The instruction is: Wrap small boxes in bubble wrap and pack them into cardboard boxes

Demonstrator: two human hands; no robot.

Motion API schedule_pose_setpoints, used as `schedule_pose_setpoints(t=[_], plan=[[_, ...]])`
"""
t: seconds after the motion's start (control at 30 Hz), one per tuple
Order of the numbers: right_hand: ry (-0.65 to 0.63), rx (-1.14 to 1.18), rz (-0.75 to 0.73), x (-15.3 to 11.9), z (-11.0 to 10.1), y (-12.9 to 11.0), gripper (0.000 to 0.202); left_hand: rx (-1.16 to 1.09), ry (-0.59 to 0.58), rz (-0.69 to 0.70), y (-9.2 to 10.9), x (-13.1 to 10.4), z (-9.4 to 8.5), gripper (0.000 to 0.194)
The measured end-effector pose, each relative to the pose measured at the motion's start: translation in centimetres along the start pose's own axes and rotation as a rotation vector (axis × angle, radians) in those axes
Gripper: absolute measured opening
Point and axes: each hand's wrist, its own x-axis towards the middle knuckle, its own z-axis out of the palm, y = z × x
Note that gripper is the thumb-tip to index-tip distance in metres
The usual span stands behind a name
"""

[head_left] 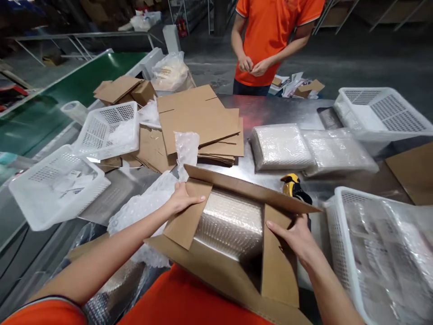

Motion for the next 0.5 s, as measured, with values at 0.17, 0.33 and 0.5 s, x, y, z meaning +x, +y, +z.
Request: schedule_pose_setpoints(t=[0.17, 0.33, 0.5], plan=[[-0.004, 0.038, 0.037, 0.1, -0.1, -0.3, 0.108, -0.002, 0.019, 0.019, -0.3, 0.3, 0.2, 0.078], [0.003, 0.033, -0.049, -0.4, 0.2, 0.4, 0.103, -0.015, -0.005, 0.073, -0.8, 0.1, 0.1, 0.077], [0.284, -0.219, -0.324, -3.1, 0.6, -0.6, 0.112, -0.008, 0.007, 0.013, -0.2, -0.4, -0.2, 0.096]])
